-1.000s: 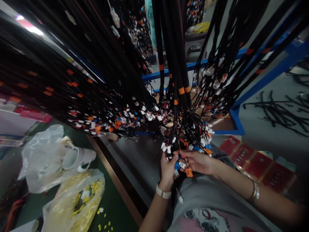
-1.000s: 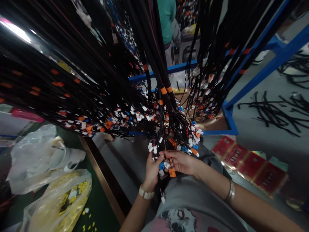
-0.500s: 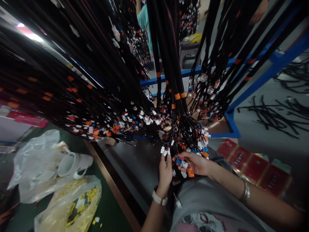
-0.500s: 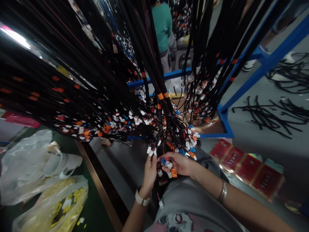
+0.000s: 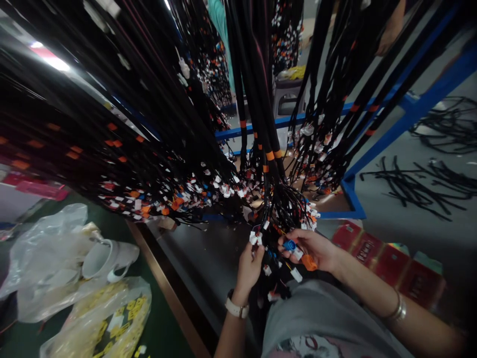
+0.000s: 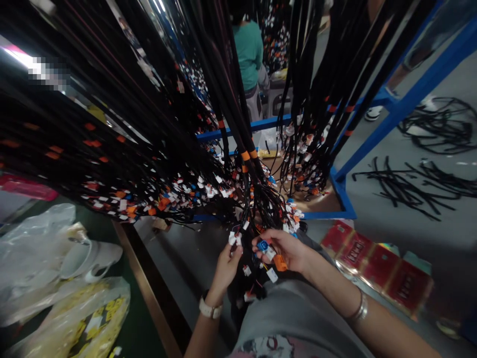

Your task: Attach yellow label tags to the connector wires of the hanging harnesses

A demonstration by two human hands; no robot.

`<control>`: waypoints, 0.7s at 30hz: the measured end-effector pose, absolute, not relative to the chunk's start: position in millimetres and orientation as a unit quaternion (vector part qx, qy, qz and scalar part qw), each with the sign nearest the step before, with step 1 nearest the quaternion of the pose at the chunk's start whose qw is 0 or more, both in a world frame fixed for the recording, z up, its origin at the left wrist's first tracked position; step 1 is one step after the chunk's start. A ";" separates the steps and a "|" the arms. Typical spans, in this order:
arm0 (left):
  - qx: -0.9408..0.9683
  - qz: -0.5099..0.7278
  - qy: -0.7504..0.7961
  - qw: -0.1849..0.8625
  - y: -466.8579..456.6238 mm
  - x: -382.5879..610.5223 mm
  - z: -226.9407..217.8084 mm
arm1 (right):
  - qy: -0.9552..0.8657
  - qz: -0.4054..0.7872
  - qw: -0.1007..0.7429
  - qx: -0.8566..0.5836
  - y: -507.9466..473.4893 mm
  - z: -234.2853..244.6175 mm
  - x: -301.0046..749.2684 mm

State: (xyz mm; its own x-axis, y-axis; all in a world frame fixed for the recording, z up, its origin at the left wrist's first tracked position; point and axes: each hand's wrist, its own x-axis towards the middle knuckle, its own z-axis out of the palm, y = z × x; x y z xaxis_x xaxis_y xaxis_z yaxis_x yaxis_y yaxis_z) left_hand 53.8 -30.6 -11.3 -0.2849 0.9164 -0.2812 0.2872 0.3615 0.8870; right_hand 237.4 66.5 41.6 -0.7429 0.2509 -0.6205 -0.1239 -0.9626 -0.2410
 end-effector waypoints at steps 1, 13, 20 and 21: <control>0.438 0.353 0.715 0.414 -30.9 53.8 -11.4 | -0.079 0.929 0.101 -0.346 65.6 38.1 237.0; 0.469 0.402 0.761 0.196 -30.9 48.2 -7.1 | 0.025 0.904 0.188 -0.382 54.4 22.9 218.4; 0.574 0.419 0.645 0.280 -34.4 67.9 24.6 | 0.032 0.888 0.254 -0.381 47.2 9.4 207.5; 0.593 0.412 0.627 0.294 -35.4 71.6 26.6 | 0.032 0.889 0.262 -0.375 46.0 8.2 205.9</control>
